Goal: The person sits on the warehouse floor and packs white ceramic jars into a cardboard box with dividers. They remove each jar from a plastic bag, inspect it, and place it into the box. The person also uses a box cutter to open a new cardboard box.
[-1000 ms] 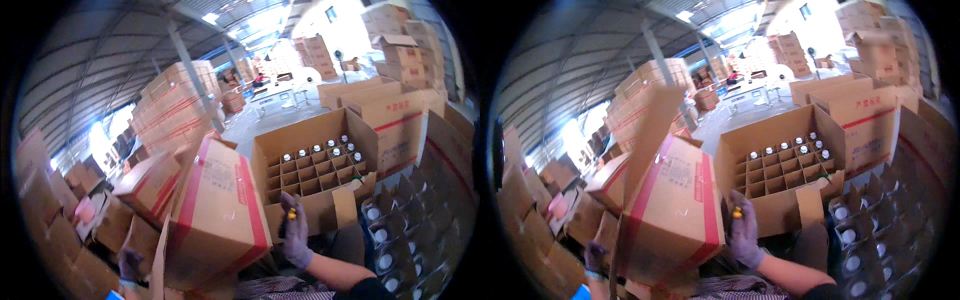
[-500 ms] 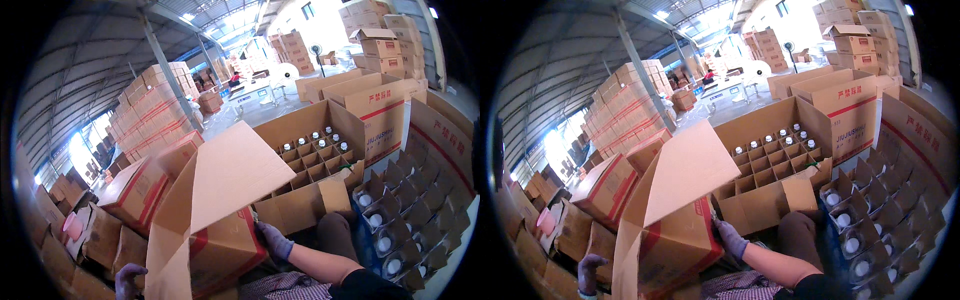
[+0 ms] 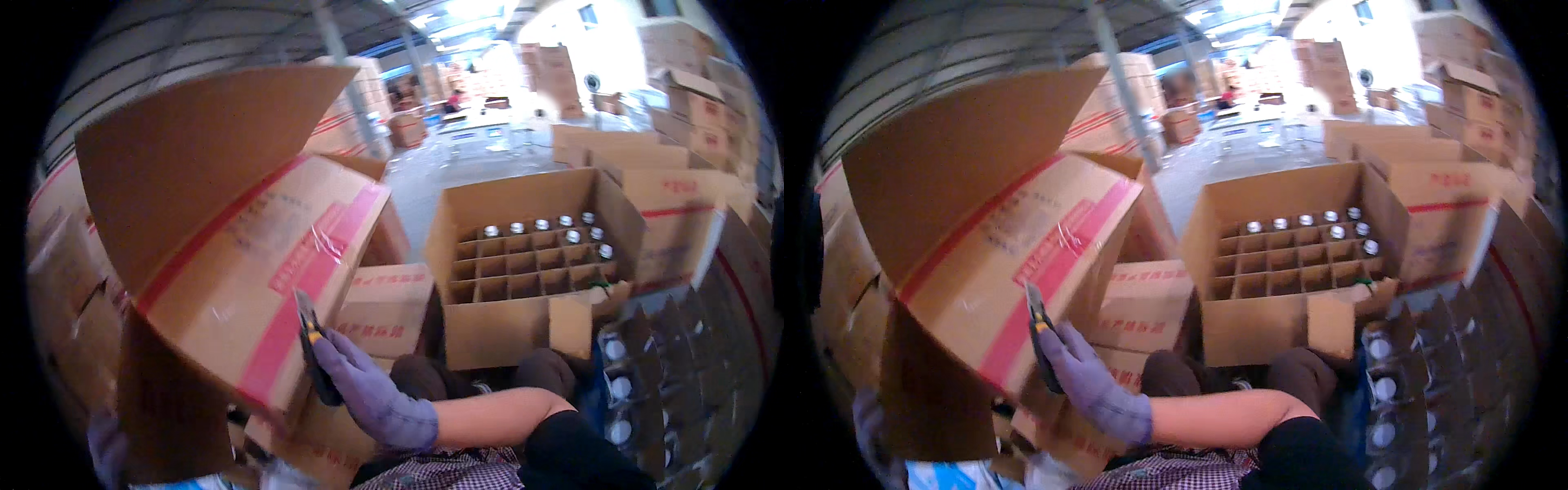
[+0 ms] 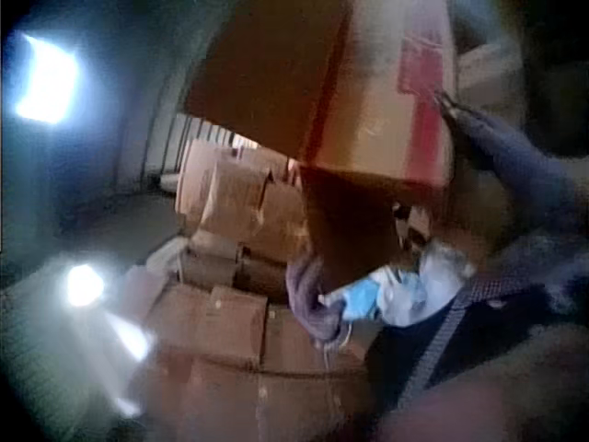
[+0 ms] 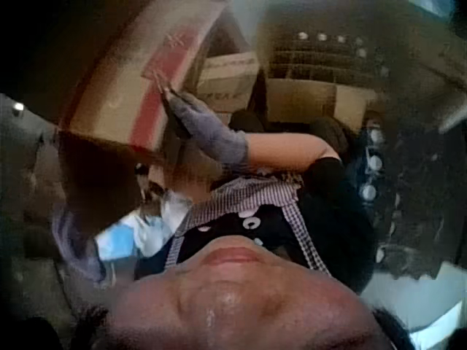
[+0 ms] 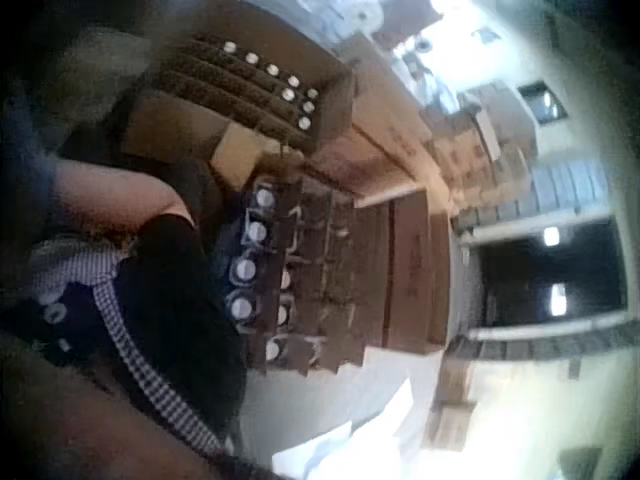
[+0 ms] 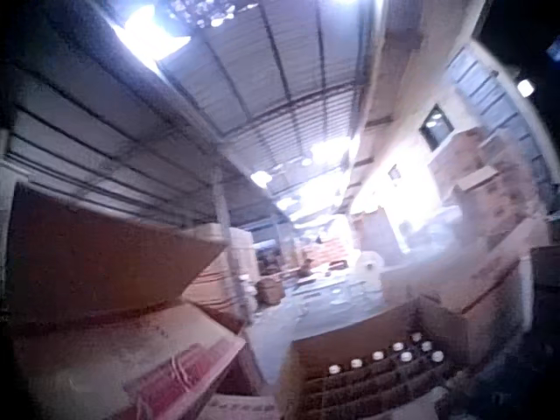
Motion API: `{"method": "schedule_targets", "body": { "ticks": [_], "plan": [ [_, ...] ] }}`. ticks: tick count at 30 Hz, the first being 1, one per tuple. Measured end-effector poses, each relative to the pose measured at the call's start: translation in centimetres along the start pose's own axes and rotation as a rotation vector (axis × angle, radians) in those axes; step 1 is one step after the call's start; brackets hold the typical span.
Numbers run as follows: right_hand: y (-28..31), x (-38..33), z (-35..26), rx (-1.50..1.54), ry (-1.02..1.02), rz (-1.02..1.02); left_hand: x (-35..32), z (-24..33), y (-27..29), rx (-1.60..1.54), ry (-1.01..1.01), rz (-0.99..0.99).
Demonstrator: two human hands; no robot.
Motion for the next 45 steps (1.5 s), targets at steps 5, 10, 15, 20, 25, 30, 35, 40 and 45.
{"method": "schedule_targets", "body": {
  "ticks": [5, 10, 15, 20, 25, 30, 35, 40, 45],
  "plan": [
    [-5.2, 5.9, 3.2, 0.115, -0.13, -0.323, 6.2, 3.8, -9.2, 0.273, 0.135, 0.138],
    [-4.0, 10.9, 7.8, 0.084, -0.082, -0.418, 10.1, -2.3, -23.0, 0.399, 0.273, -0.236],
    [2.8, 16.1, 9.5, -0.386, 0.006, -0.345, 8.0, -9.4, -26.7, 0.413, 0.373, -0.257],
    [5.7, 23.3, 5.2, -1.256, 0.719, -0.305, 8.5, -10.6, -27.6, 0.525, 0.406, -0.31],
    [-1.8, 27.0, 1.9, -1.611, 1.03, -0.562, 10.1, -10.5, -28.3, 0.431, 0.255, -0.292],
    [-4.6, 29.1, 3.2, -1.665, 1.117, -0.851, 10.0, -10.9, -28.1, 0.373, 0.211, -0.197],
    [-5.8, 28.9, 4.2, -1.65, 1.142, -0.885, 9.7, -11.7, -28.0, 0.384, 0.165, -0.227],
    [-5.6, 29.1, 4.4, -1.686, 1.113, -0.9, 10.1, -11.5, -27.4, 0.32, 0.162, -0.231],
    [-5.0, 29.2, 4.0, -1.675, 1.052, -0.86, 10.1, -11.5, -27.3, 0.245, 0.187, -0.21]
  ]
}}
Point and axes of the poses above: each hand's wrist, its own x-axis towards the middle knuckle, its own y-axis out of the back of the hand, z = x × y, the point moved 4 cm from there along x, towards the middle knuckle, and after that the axes turned 2 degrees about -z, right-handed, at the moved point
